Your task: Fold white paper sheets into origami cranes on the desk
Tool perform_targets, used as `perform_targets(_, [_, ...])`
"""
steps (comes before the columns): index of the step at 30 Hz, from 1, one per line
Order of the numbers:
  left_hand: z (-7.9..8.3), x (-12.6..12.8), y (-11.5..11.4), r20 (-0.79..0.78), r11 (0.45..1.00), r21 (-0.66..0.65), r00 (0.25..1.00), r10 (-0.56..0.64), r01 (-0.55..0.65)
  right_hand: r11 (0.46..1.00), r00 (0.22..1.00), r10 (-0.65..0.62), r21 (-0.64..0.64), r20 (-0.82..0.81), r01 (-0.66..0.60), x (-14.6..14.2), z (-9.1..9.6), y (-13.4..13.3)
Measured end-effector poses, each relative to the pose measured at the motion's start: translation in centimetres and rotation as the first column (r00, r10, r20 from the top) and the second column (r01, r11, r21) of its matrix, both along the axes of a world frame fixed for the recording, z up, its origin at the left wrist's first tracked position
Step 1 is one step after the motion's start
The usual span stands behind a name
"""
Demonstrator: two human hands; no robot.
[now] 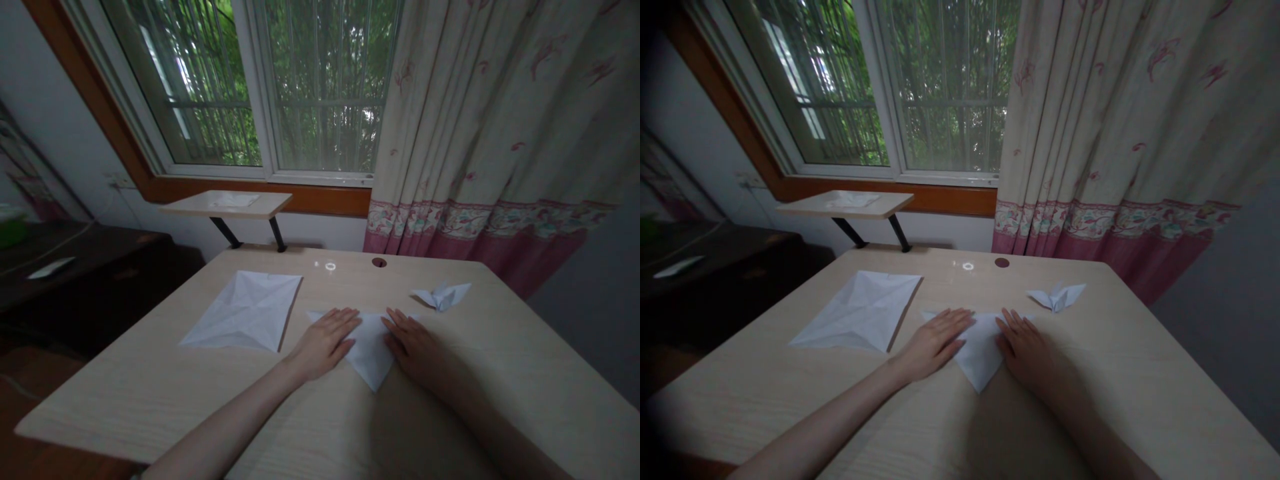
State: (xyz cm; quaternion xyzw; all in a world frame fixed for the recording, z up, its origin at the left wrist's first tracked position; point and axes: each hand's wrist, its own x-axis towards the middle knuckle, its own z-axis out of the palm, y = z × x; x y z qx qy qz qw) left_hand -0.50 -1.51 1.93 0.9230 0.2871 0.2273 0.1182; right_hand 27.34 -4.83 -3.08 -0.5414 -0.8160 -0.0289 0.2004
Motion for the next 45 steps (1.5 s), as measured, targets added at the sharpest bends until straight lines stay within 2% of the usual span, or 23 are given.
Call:
perform_targets(5, [-0.2, 0.0, -0.2, -0.101, 1.0, 0.009, 0.995, -0.006, 0.007, 0.997, 0.997, 0.062, 0.046, 0.045, -0.064, -1.0, 0.2, -0.7])
perform_targets(9, [-0.5, 0.1, -0.3, -0.145, 0.999, 0.007, 0.989, 0.041, -0.04, 0.982, 0.979, 0.188, -0.01, 0.083, -0.188, -1.2, 0.9, -0.8])
perform_targets(11, [-0.8, 0.3, -0.4, -0.164, 0.998, 0.008, 0.985, 0.057, -0.056, 0.976, 0.973, 0.215, -0.046, 0.088, -0.211, -1.2, 1.1, -0.8])
perform_targets(19, [-2.0, 0.5, -0.9, -0.191, 0.995, 0.048, 0.977, 0.091, -0.083, 0.983, 0.986, 0.154, -0.107, 0.057, -0.148, -1.3, 1.1, -1.1])
perform_targets(29, [-1.5, 0.6, -1.3, -0.244, 0.985, 0.02, 0.954, 0.172, -0.172, 0.978, 0.99, 0.099, -0.193, 0.099, -0.078, -1.3, 1.8, -1.3])
perform_targets(39, [-1.6, 0.6, -1.3, -0.258, 0.97, 0.021, 0.936, 0.237, -0.24, 0.975, 0.989, 0.068, -0.221, 0.134, -0.037, -1.4, 2.3, -1.2])
perform_targets(42, [-1.3, 0.8, -1.4, -0.3, 0.963, 0.026, 0.917, 0.264, -0.269, 0.976, 0.985, 0.041, -0.217, 0.168, -0.003, -1.3, 2.2, -1.1])
perform_targets(45, [-1.0, 1.1, -1.5, -0.358, 0.936, 0.048, 0.869, 0.341, -0.348, 0.977, 0.978, 0.004, -0.211, 0.209, 0.041, -1.3, 2.2, -1.0])
